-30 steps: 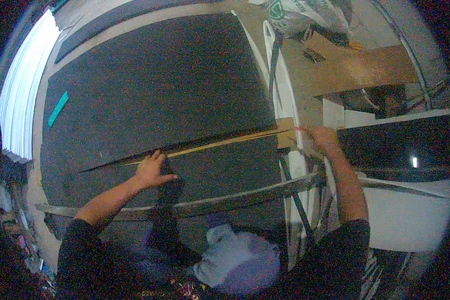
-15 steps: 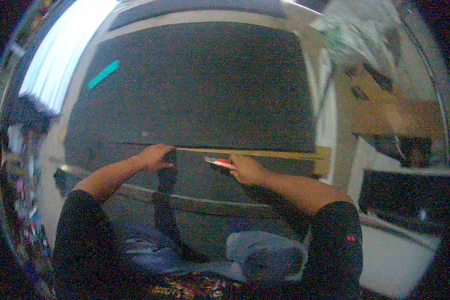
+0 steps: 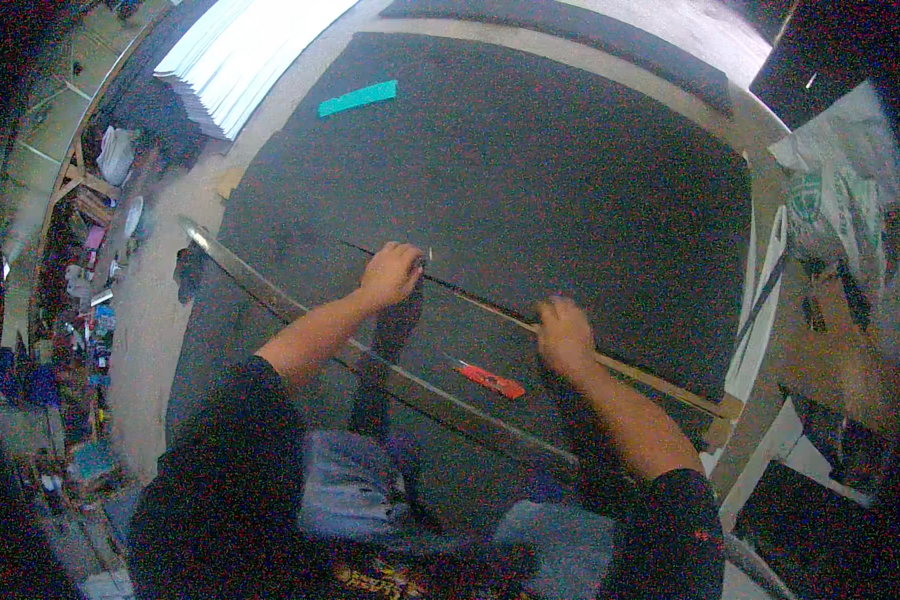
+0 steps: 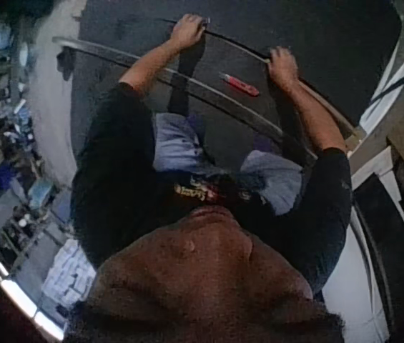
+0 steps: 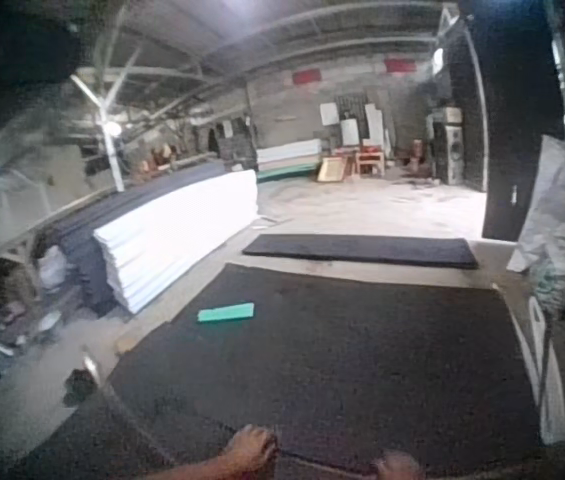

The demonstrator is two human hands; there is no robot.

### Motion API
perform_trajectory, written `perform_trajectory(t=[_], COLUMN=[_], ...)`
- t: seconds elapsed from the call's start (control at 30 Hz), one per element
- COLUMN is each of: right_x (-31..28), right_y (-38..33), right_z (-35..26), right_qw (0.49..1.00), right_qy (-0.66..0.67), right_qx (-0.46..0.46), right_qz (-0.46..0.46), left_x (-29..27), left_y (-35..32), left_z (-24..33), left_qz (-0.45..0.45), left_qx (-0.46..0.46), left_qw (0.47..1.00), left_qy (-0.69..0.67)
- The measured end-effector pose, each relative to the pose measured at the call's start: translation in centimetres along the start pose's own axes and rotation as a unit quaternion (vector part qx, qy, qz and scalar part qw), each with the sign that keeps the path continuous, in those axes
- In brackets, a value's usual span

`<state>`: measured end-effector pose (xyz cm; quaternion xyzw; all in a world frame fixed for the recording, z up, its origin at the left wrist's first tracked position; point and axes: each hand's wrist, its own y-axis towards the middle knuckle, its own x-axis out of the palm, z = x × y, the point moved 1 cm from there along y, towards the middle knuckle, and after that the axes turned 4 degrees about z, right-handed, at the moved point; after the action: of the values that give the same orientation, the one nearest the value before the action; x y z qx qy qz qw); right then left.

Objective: The person sits on the floor and uses a utility knife and a long metal straightedge to cut a large black sheet into strips. They measure and mark the sheet using a small green template, then score and snap the material along the straightedge. The cut strips are set aside on the floor.

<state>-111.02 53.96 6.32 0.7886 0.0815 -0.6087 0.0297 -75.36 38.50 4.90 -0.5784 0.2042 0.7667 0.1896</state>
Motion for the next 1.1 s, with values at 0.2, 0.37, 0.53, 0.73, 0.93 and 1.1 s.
perform_trajectory(t=[0.2, 0.37, 0.53, 0.73, 0.93, 1.1], right_x=[-1.4, 0.6, -3.0, -15.0, -22.5, -26.6], right_y=[3.0, 3.5, 4.1, 3.9, 1.1, 0.4], right_z=[-1.7, -1.4, 1.8, 4.4, 5.7, 8.4], right_qw=[0.987, 0.980, 0.980, 0.999, 0.996, 0.985], right_qy=[-0.119, -0.134, -0.140, -0.022, 0.028, 0.049], right_qx=[-0.018, -0.067, -0.141, -0.041, 0.060, 0.077], right_qz=[-0.103, -0.129, 0.021, 0.000, 0.066, 0.146], left_x=[-1.2, -2.6, -5.6, -8.8, -17.5, -24.3], left_y=[-2.2, -2.3, -0.9, 2.7, 9.5, 15.7], left_z=[-6.6, -7.7, -9.3, -11.4, -7.4, -2.7], left_qz=[-0.020, -0.032, -0.040, -0.042, -0.006, -0.014], left_qx=[-0.060, -0.057, -0.038, -0.101, 0.059, 0.083], left_qw=[0.997, 0.998, 0.997, 0.987, 0.985, 0.990], left_qy=[0.045, 0.024, 0.057, 0.113, 0.160, 0.114])
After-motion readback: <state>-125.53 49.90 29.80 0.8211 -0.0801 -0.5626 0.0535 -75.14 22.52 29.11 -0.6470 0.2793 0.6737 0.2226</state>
